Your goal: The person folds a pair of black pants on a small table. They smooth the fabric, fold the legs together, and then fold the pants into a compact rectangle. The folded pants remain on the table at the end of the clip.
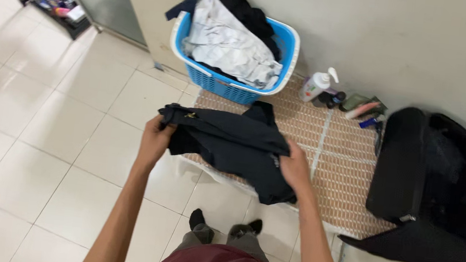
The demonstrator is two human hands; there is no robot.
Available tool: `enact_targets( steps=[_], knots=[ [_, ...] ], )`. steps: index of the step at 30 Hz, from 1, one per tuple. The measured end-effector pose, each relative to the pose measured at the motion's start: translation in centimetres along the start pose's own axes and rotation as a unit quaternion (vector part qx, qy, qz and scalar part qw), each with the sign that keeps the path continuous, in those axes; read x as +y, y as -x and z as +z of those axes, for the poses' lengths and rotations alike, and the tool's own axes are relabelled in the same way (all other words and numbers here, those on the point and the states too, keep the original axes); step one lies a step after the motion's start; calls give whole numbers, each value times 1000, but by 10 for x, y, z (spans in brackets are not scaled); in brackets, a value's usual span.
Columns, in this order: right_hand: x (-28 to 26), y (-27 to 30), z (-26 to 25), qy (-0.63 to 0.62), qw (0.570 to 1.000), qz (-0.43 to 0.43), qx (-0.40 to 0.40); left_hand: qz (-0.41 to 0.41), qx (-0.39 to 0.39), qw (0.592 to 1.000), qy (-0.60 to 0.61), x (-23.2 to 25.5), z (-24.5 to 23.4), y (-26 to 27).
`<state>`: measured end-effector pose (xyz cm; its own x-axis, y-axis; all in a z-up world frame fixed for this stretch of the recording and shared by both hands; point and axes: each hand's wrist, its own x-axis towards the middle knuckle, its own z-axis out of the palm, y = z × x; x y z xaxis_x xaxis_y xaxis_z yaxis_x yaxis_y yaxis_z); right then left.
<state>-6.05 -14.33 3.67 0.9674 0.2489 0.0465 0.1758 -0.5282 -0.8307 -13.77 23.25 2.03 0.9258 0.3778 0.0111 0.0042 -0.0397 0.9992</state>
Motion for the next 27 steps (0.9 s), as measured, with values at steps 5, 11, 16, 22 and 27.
enact_targets(
  steps=[5, 11, 16, 22, 27],
  knots=[
    [-30, 13, -100, 61, 988, 121, 69, -8, -70, 997, 29, -6, 86, -13],
    [-65, 19, -207, 58, 986, 9, 155, -2, -135, 988, 70, 18, 186, -18],
    [-72, 30, -272, 131, 967, 35, 216, -93, -151, 984, -1, 34, 253, -15],
    [-58, 26, -307, 177, 951, 45, 250, -68, -128, 989, 9, 44, 305, -8],
    [2, -2, -294, 119, 975, 56, 179, -76, -75, 993, 47, 22, 312, -6]
  ],
)
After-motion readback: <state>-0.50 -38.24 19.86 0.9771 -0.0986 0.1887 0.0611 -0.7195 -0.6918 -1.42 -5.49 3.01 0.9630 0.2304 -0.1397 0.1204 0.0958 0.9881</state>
